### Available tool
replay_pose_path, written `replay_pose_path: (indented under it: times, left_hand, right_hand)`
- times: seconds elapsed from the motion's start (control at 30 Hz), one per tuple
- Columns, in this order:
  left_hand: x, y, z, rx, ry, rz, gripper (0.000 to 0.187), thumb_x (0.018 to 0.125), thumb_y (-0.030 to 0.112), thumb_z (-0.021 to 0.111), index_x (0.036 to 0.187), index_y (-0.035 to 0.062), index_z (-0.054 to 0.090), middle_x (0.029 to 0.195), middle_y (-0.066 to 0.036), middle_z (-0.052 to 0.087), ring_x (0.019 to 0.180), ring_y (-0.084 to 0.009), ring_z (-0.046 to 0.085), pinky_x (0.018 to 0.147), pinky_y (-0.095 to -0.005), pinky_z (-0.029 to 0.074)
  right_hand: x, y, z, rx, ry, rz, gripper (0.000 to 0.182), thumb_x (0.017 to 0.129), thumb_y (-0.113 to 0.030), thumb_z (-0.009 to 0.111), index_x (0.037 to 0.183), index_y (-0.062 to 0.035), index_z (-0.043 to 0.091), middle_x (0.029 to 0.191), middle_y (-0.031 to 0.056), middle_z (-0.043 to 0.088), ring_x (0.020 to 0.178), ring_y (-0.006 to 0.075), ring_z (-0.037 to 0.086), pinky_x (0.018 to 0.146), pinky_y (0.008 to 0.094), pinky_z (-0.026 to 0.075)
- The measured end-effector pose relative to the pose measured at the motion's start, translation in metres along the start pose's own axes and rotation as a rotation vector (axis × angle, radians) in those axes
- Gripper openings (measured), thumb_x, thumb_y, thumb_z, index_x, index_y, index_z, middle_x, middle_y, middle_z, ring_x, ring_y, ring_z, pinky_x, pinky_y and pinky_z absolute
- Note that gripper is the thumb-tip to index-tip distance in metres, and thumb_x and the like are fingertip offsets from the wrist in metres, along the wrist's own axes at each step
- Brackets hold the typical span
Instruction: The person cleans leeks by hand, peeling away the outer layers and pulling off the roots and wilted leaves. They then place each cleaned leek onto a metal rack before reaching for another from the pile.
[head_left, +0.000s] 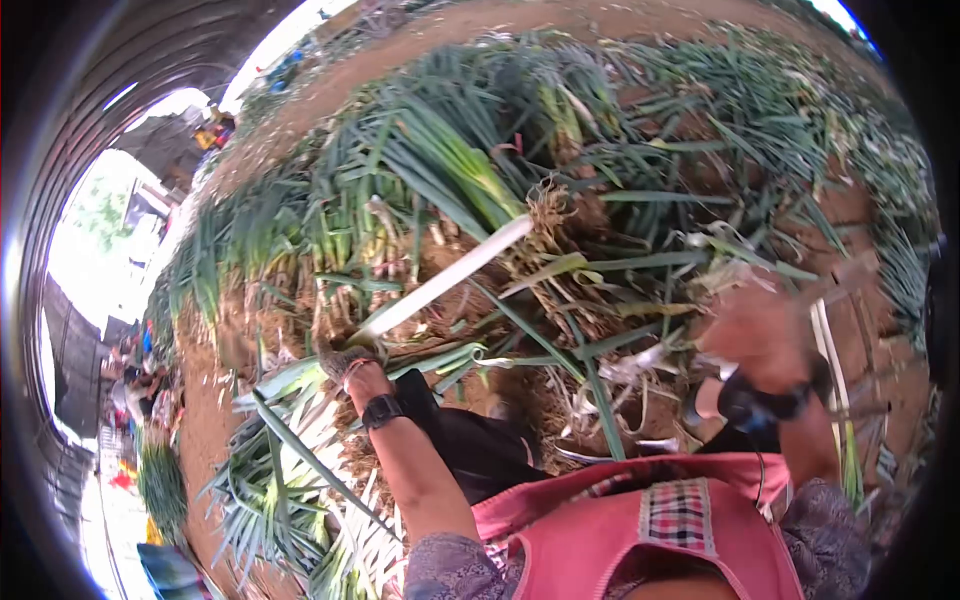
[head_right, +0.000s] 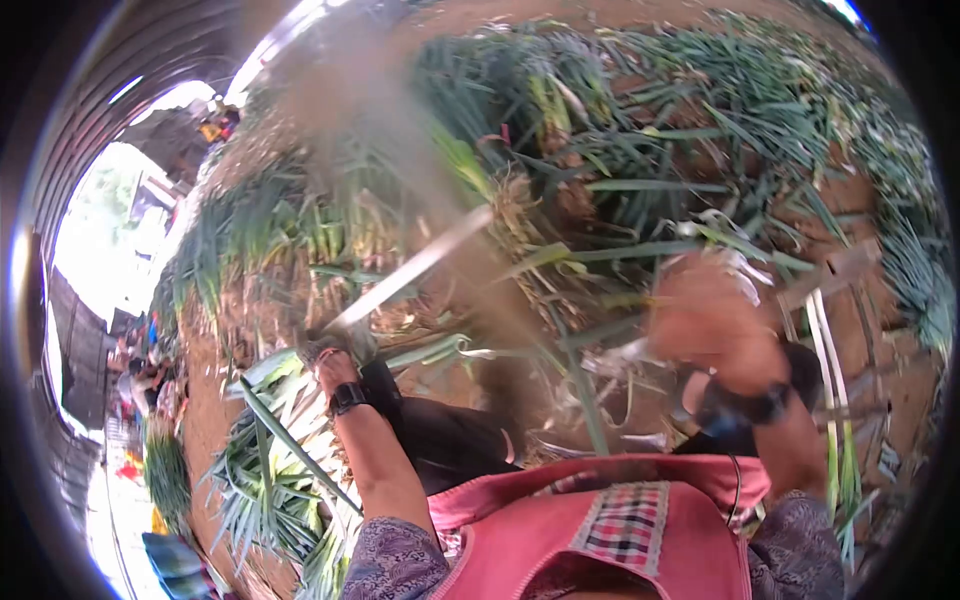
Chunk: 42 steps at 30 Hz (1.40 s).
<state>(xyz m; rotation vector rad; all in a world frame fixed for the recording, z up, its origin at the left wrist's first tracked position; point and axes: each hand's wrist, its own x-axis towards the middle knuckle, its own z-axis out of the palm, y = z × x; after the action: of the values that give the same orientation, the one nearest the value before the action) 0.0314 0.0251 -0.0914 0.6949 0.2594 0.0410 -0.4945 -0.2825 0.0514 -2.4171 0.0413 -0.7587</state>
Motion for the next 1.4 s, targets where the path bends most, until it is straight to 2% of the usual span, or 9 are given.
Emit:
replay_pose_path:
  times: [0.17, 0.27, 0.4, 0.6, 0.83, 1.13, 1.2, 1.27, 1.4]
  left_hand:
    - [-0.049, -0.015, 0.050, -0.170, -0.163, -0.106, 0.028, 0.084, 0.028, 0.055, 0.064, 0.0114, 0.044, 0.053, -0.002, 0.045, 0.053, -0.0210, 0.051, 0.053, -0.0352, 0.046]
    - [-0.029, -0.025, 0.041, -0.063, -0.360, 0.024, 0.029, 0.087, 0.025, 0.050, 0.063, 0.0113, 0.043, 0.051, -0.001, 0.044, 0.050, -0.0202, 0.050, 0.051, -0.0335, 0.046]
    - [-0.093, -0.007, 0.093, -0.308, -0.232, -0.226, 0.028, 0.086, 0.025, 0.052, 0.063, 0.0112, 0.046, 0.048, 0.000, 0.042, 0.048, -0.0189, 0.048, 0.050, -0.0309, 0.046]
    - [-0.116, -0.021, 0.108, -0.259, -0.394, -0.155, 0.023, 0.086, 0.026, 0.052, 0.081, 0.0048, 0.046, 0.063, -0.004, 0.046, 0.056, -0.0172, 0.049, 0.053, -0.0269, 0.047]
    - [-0.153, -0.051, 0.127, -0.056, -0.133, -0.256, 0.025, 0.089, 0.031, 0.051, 0.083, 0.0072, 0.047, 0.061, -0.001, 0.046, 0.053, -0.0180, 0.047, 0.056, -0.0321, 0.050]
    - [-0.195, -0.094, 0.123, 0.002, -0.225, -0.466, 0.021, 0.081, 0.023, 0.062, 0.086, 0.0040, 0.053, 0.078, -0.008, 0.057, 0.071, -0.0253, 0.057, 0.068, -0.0399, 0.051]
    - [-0.196, -0.102, 0.119, 0.349, -0.395, -0.080, 0.021, 0.083, 0.013, 0.059, 0.096, -0.0016, 0.053, 0.082, -0.011, 0.057, 0.076, -0.0241, 0.057, 0.073, -0.0359, 0.050]
    - [-0.206, -0.095, 0.127, 0.001, -0.153, -0.464, 0.024, 0.083, 0.009, 0.057, 0.103, -0.0038, 0.052, 0.083, -0.012, 0.057, 0.077, -0.0215, 0.056, 0.073, -0.0311, 0.050]
    - [-0.207, -0.104, 0.092, 0.735, -0.728, 0.292, 0.021, 0.083, 0.007, 0.056, 0.100, -0.0029, 0.050, 0.083, -0.009, 0.055, 0.076, -0.0192, 0.055, 0.068, -0.0301, 0.048]
  right_hand:
    - [0.013, 0.040, 0.094, -0.339, -0.616, -0.136, 0.045, 0.078, -0.026, 0.061, 0.118, -0.0081, 0.051, 0.116, 0.0128, 0.052, 0.103, 0.0317, 0.052, 0.085, 0.0367, 0.042]
    - [0.037, 0.030, 0.081, -0.034, -0.658, 0.228, 0.045, 0.077, -0.024, 0.061, 0.118, -0.0079, 0.051, 0.113, 0.0152, 0.054, 0.102, 0.0315, 0.053, 0.085, 0.0386, 0.044]
    - [0.049, 0.041, 0.082, -0.109, -0.492, 0.269, 0.037, 0.075, -0.018, 0.064, 0.108, -0.0031, 0.055, 0.100, 0.0150, 0.060, 0.093, 0.0322, 0.057, 0.080, 0.0393, 0.046]
    - [0.061, 0.055, 0.119, 0.017, -0.414, 0.141, 0.028, 0.075, -0.018, 0.063, 0.099, -0.0045, 0.058, 0.090, 0.0138, 0.061, 0.083, 0.0330, 0.059, 0.071, 0.0394, 0.047]
    - [0.099, 0.035, 0.144, 0.095, -0.084, -0.019, 0.029, 0.070, -0.007, 0.068, 0.095, -0.0040, 0.054, 0.087, 0.0105, 0.057, 0.079, 0.0301, 0.059, 0.067, 0.0359, 0.048]
    - [0.137, 0.052, 0.154, -0.360, 0.245, -0.045, 0.030, 0.066, -0.002, 0.066, 0.090, -0.0079, 0.050, 0.085, 0.0075, 0.047, 0.076, 0.0278, 0.057, 0.063, 0.0351, 0.047]
    - [0.140, 0.053, 0.154, -0.349, 0.290, -0.055, 0.026, 0.068, -0.003, 0.064, 0.088, -0.0094, 0.050, 0.081, 0.0064, 0.045, 0.071, 0.0260, 0.056, 0.059, 0.0351, 0.047]
    - [0.142, 0.056, 0.153, -0.347, 0.291, -0.052, 0.021, 0.070, -0.005, 0.063, 0.086, -0.0096, 0.050, 0.079, 0.0062, 0.044, 0.068, 0.0250, 0.056, 0.057, 0.0351, 0.047]
    - [0.140, 0.058, 0.150, -0.455, 0.267, 0.023, 0.013, 0.072, -0.007, 0.060, 0.080, -0.0093, 0.050, 0.075, 0.0057, 0.044, 0.064, 0.0242, 0.055, 0.054, 0.0355, 0.046]
